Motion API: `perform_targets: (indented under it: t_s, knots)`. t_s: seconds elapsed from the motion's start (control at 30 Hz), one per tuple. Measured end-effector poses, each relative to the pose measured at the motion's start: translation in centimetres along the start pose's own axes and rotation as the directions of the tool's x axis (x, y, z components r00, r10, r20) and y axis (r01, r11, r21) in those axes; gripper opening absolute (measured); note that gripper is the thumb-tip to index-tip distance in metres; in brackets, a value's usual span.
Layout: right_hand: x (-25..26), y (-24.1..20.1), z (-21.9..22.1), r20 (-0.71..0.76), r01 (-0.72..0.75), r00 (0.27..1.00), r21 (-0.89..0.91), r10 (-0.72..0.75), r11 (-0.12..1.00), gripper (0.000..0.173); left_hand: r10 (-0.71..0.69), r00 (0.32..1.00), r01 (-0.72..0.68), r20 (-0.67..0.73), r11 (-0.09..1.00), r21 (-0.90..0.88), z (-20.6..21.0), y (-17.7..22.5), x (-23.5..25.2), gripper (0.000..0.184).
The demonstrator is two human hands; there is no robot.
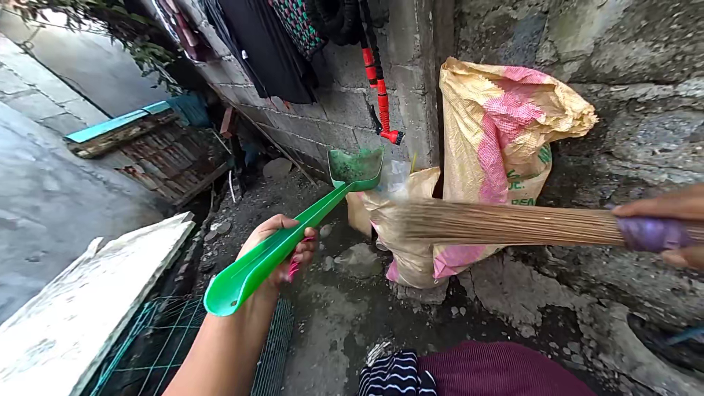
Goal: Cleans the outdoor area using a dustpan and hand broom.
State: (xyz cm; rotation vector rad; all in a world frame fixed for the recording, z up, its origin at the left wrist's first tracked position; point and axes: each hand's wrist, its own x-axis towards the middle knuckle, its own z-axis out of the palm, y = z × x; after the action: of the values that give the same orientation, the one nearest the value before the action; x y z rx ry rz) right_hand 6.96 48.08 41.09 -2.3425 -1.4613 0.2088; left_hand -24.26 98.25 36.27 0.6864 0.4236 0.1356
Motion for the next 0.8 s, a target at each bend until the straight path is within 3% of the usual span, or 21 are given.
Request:
perform_targets:
  t_s: [0.13,0.2,0.33,0.53,0.67,0.8]
  knots:
    - [6.2,-0.4,2.9,0.028,0.112,0.994,-0.117,-0.109,0.987,0.040,0.005,1.000,-0.005,0.002,0.999,-0.044,0.6,-0.3,-0.7,0.035]
    - [9.3,-1.7,3.3,0.061,0.082,0.996,-0.189,-0.071,0.979,0.038,0.029,0.998,-0.030,-0.054,1.000,-0.008,1.5,-0.6,-1.9,0.035]
    - [12.9,-2.1,2.0,-0.052,0.079,0.994,-0.227,-0.093,0.971,0.038,0.090,0.991,-0.088,-0.098,0.996,0.026,1.0,-1.5,-5.5,0.032]
    - [14.3,-1.5,-1.2,-0.173,0.072,0.979,-0.216,-0.111,0.974,0.038,0.216,0.951,-0.191,-0.221,0.973,0.130,-2.4,-5.2,-11.9,0.027]
    - [14.5,-0.9,-0.7,-0.196,0.038,0.977,-0.208,-0.079,0.977,0.040,0.244,0.902,-0.167,-0.356,0.958,0.234,-5.7,-8.7,-15.1,0.028]
    - [12.2,-0.2,0.2,-0.222,0.093,0.967,-0.158,-0.127,0.983,0.046,0.263,0.820,-0.132,-0.508,0.951,0.279,-8.6,-12.2,-16.9,0.030]
